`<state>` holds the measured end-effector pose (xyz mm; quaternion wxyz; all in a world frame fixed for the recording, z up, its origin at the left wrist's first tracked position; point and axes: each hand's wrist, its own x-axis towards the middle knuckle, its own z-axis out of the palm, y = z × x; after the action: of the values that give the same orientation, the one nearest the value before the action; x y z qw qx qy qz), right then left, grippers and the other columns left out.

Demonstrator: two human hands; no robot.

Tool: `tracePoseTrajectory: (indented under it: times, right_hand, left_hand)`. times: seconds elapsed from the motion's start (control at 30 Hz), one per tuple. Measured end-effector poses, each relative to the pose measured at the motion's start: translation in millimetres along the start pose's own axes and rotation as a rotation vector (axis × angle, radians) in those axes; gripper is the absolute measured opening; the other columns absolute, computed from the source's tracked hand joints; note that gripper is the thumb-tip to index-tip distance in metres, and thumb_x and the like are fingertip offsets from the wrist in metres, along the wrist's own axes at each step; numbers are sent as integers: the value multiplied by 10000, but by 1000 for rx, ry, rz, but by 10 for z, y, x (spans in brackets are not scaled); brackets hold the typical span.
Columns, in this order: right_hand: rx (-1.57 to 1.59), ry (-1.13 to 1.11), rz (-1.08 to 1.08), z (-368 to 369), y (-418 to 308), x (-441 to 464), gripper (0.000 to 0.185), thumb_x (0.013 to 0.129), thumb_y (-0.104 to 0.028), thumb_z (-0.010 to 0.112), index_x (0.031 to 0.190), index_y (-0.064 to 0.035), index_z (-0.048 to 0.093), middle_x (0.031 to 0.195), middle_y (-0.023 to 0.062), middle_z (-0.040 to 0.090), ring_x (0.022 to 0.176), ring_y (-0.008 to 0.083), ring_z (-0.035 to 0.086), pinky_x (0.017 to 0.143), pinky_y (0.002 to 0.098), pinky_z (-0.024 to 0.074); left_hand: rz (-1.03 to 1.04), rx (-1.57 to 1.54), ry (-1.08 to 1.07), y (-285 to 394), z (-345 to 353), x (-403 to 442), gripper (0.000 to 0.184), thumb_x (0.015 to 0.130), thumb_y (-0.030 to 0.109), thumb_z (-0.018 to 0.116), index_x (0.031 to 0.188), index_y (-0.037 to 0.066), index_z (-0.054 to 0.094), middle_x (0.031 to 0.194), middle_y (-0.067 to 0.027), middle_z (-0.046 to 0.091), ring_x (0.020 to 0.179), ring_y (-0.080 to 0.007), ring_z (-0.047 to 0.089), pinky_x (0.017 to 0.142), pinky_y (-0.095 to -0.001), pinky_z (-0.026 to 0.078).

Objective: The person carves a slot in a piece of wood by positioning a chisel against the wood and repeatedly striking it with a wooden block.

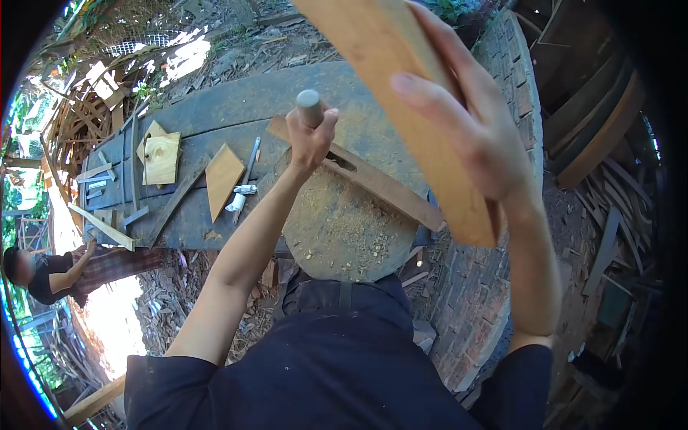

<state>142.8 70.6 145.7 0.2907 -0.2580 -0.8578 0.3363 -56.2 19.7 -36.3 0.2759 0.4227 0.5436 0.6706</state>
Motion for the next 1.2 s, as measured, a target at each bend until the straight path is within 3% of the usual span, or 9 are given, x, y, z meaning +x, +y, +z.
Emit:
tracePoseTrajectory:
  times: [0.07, 0.2, 0.27, 0.33, 0.37, 0.4, 0.5, 0.7, 1.2]
  right_hand:
    - [104, 135, 47, 120, 69, -225, 742, 874, -383, 602, 1514, -145, 312, 1110, 246, 674, 957, 328, 704, 837, 408, 555]
    - [-17, 6, 375, 616, 662, -911, 764, 888, -399, 593, 1536, -180, 253, 945, 260, 697, 815, 412, 703, 763, 455, 559]
    - [-110, -37, 498, 821, 902, -1180, 766, 896, -416, 588, 1539, -193, 238, 859, 254, 697, 787, 435, 688, 727, 495, 551]
    - [-142, -89, 595, 925, 997, -1338, 777, 896, -430, 586, 1543, -205, 221, 848, 257, 696, 780, 439, 686, 720, 503, 547]
    - [-185, -136, 697, 941, 1034, -1401, 788, 896, -444, 585, 1547, -216, 203, 837, 260, 695, 773, 442, 684, 714, 511, 543]
    - [-181, -136, 706, 937, 1038, -1437, 788, 896, -444, 585, 1547, -216, 203, 837, 260, 695, 773, 442, 684, 714, 511, 543]
    - [-186, -181, 727, 942, 1064, -1486, 789, 899, -460, 571, 1548, -241, 182, 815, 264, 693, 778, 460, 678, 728, 521, 541]
    - [-151, -140, 702, 947, 1088, -1497, 766, 898, -443, 578, 1539, -273, 196, 842, 278, 692, 810, 479, 670, 748, 532, 540]
    - [-135, -136, 709, 935, 1086, -1491, 758, 897, -434, 587, 1535, -282, 206, 871, 277, 695, 838, 478, 669, 769, 535, 538]
  left_hand:
    - [-31, -118, 127, 136, 12, -103, 136, 823, 64, 644, 714, 29, 570, 556, 29, 530, 542, -67, 532, 493, -232, 420]
    - [58, -37, 252, 245, 44, -158, 165, 827, 77, 643, 692, 40, 555, 533, 24, 526, 523, -67, 538, 472, -227, 406]
    - [446, 266, -380, 304, -37, -75, 170, 831, 64, 618, 674, 60, 550, 541, 6, 539, 483, -84, 529, 455, -211, 393]
    - [384, 202, -274, 359, -3, 9, 188, 828, 53, 594, 661, 64, 507, 531, 5, 512, 415, -95, 476, 407, -213, 363]
    - [273, -58, -65, 444, -10, 117, 188, 827, 49, 585, 666, 58, 486, 530, 4, 488, 396, -99, 446, 385, -222, 339]
    - [153, -316, 146, 522, -14, 201, 190, 826, 46, 576, 671, 52, 466, 529, 2, 465, 376, -102, 415, 364, -230, 314]
    - [154, -398, 166, 610, -182, 367, 196, 833, 41, 569, 684, 44, 441, 530, -9, 429, 357, -89, 364, 332, -245, 262]
    - [42, -318, 170, 382, -164, 213, 207, 850, 62, 565, 721, 72, 403, 570, -38, 412, 369, -88, 319, 344, -255, 268]
    - [0, -292, 160, 359, -125, 210, 198, 862, 64, 560, 745, 63, 401, 576, -38, 417, 383, -86, 325, 355, -255, 267]
